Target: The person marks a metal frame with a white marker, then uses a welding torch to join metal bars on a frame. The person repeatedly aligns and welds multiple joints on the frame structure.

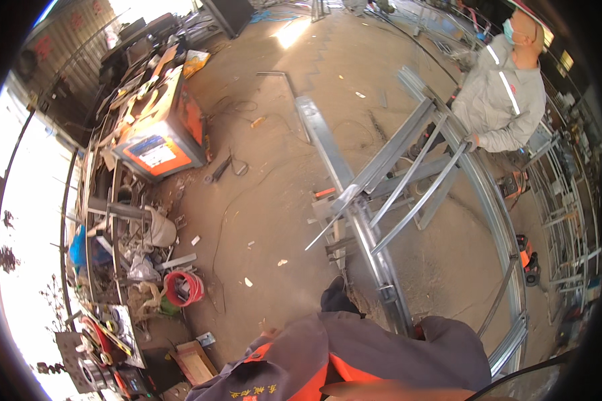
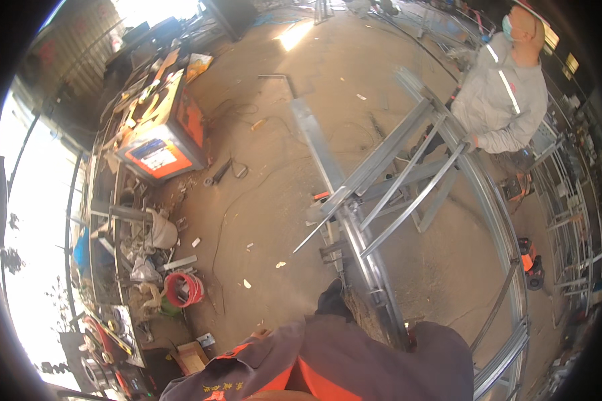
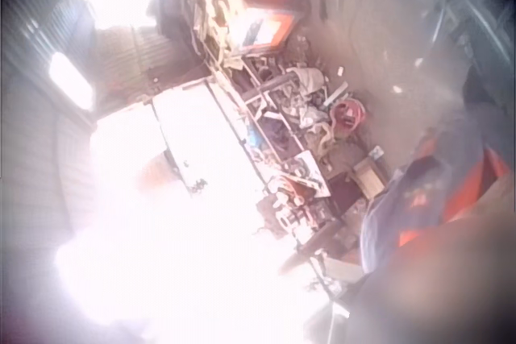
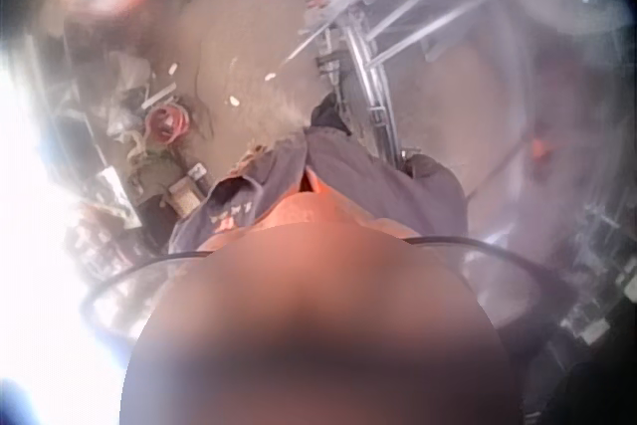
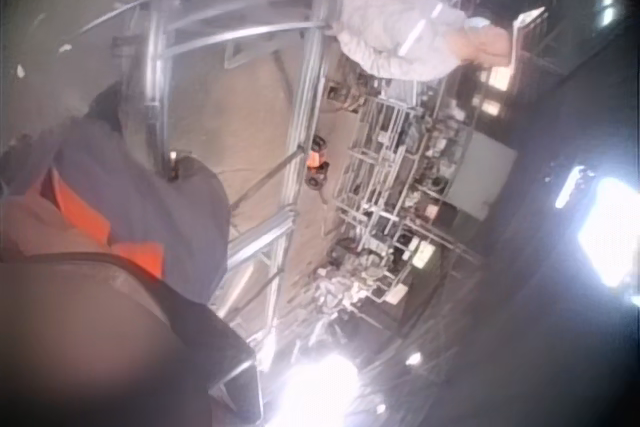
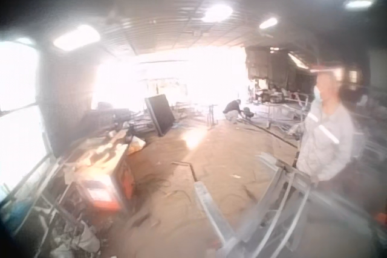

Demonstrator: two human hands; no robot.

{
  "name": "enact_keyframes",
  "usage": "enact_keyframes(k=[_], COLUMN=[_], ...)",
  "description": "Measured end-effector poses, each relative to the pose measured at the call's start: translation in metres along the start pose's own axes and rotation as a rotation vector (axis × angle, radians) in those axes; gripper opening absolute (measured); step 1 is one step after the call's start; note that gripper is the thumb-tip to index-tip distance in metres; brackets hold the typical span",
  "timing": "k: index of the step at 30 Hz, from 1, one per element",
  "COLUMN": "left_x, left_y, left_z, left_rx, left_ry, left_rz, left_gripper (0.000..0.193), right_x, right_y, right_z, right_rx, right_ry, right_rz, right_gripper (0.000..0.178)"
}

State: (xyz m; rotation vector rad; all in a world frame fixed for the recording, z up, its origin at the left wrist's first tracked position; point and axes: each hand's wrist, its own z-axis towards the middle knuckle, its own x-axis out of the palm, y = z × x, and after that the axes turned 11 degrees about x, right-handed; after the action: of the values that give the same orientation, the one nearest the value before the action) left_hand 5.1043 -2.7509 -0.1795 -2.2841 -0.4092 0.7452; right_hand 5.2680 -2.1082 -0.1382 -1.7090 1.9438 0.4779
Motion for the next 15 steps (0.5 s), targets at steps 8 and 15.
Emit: enact_keyframes(k=[8,15], left_x=[0.086,0.207], left_y=[0.124,0.162], left_z=[-0.187,-0.271], left_rx=[-0.352,-0.532], left_ry=[-0.303,-0.599], left_rz=[-0.319,-0.621], left_gripper=[0.056,0.056], right_x=[0.003,0.178], right_y=[0.088,0.228], right_z=[-0.098,-0.315], right_rx=[-0.294,-1.475], right_ry=[-0.331,-0.11], right_rz=[-0.065,-0.156], right_gripper=[0.03,0.027])
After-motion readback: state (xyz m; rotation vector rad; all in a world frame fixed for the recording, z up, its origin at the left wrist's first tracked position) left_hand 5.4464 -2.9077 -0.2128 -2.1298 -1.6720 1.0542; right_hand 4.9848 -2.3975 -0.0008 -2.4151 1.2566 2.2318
